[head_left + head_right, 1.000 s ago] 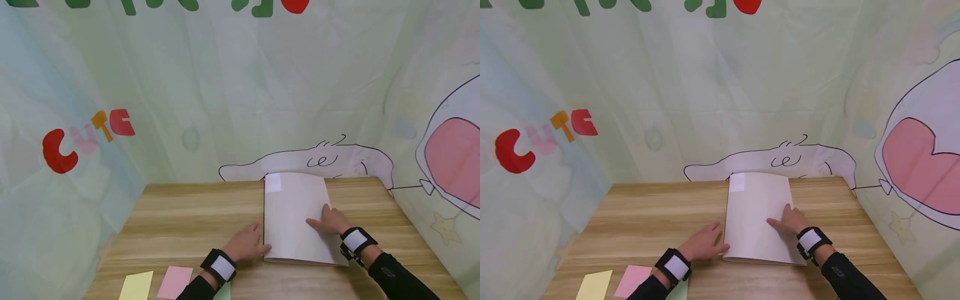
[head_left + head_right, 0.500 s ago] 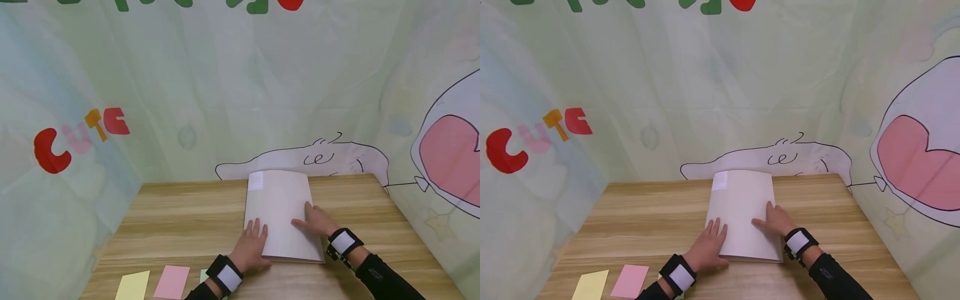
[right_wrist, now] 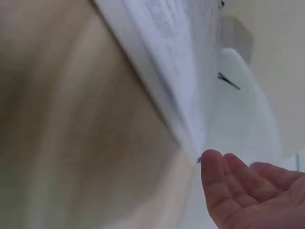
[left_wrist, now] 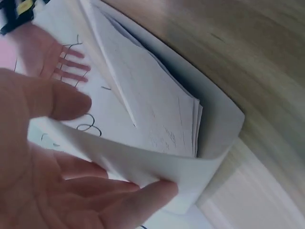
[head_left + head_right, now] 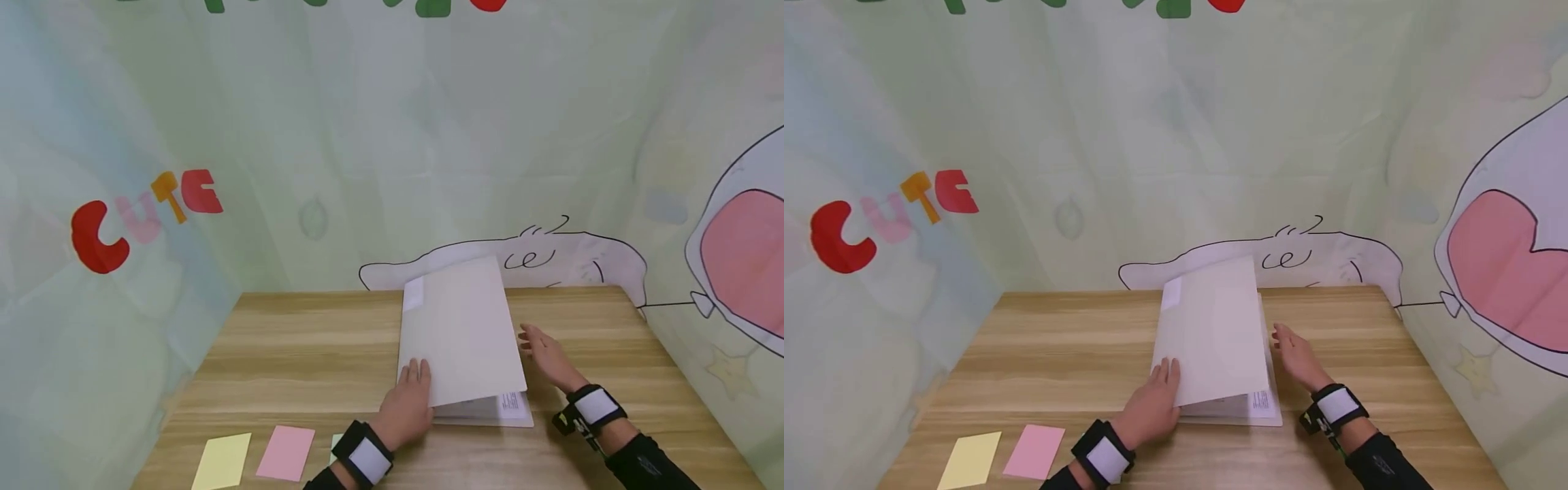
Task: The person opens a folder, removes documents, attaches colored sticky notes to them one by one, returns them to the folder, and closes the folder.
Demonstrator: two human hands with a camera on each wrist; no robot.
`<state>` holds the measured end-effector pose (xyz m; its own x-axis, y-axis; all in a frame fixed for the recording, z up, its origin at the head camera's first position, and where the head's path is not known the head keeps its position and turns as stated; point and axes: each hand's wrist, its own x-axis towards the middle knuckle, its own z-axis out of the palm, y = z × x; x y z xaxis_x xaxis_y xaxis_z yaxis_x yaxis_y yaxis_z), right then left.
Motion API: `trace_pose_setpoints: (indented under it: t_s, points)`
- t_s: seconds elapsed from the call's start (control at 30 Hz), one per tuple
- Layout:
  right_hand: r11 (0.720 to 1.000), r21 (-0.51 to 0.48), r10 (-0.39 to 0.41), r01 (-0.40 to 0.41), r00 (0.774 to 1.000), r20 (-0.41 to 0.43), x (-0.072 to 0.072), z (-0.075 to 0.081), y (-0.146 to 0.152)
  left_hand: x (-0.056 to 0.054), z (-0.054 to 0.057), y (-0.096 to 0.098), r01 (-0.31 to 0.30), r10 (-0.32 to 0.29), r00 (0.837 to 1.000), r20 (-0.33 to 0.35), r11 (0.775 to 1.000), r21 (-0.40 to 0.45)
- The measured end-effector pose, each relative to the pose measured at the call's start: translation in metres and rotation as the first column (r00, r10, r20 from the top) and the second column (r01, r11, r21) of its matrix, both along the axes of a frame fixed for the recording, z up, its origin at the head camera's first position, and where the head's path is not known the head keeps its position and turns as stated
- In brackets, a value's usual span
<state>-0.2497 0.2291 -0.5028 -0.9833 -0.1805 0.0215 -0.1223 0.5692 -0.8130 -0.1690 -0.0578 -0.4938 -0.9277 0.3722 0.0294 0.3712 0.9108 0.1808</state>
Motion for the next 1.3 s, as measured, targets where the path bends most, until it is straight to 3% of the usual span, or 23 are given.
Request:
trace_pose_setpoints:
  t_s: [0.07,0.17,0.23,0.3,0.37,0.43,0.67,0.87,1.03,1.3]
  points:
    - [0.999,0.032,-0.009,0.009,1.000,0.008,0.002,-0.005,0.003,0.000,0.001,-0.003,0.006,-0.006,1.000,0.003,0.999,0.040]
    - [0.980,0.197,0.049,-0.031,0.995,-0.090,0.004,-0.015,0.001,0.000,0.002,-0.006,0.009,-0.010,1.000,0.012,0.997,0.078]
    - [0.947,0.313,0.131,-0.068,0.974,-0.186,0.005,-0.021,-0.003,0.001,0.003,-0.008,0.004,-0.006,1.000,0.020,0.996,0.084]
    - [0.901,0.416,0.245,-0.121,0.934,-0.259,0.007,-0.025,-0.008,0.002,0.004,-0.009,0.002,-0.004,1.000,0.026,0.996,0.091]
    - [0.854,0.497,0.328,-0.155,0.902,-0.282,0.010,-0.028,-0.012,0.003,0.004,-0.009,0.001,-0.004,1.000,0.030,0.994,0.109]
    - [0.822,0.539,0.373,-0.181,0.888,-0.270,0.014,-0.029,-0.018,0.003,0.004,-0.010,0.002,-0.006,0.999,0.034,0.991,0.134]
    - [0.778,0.607,0.276,-0.160,0.956,-0.102,0.020,-0.027,-0.034,0.003,0.004,-0.018,0.023,-0.041,0.997,0.063,0.964,0.266]
    - [0.756,0.636,0.261,-0.153,0.962,-0.080,0.020,-0.023,-0.037,0.002,0.002,-0.025,0.017,-0.067,0.991,0.112,0.917,0.399]
    - [0.744,0.651,0.254,-0.149,0.965,-0.070,0.019,-0.024,-0.037,0.005,0.001,-0.031,0.030,-0.073,0.995,0.074,0.886,0.462]
    - [0.739,0.656,0.213,-0.156,0.977,-0.007,0.019,-0.018,-0.042,0.014,0.011,-0.042,-0.032,0.024,0.999,0.021,0.831,0.555]
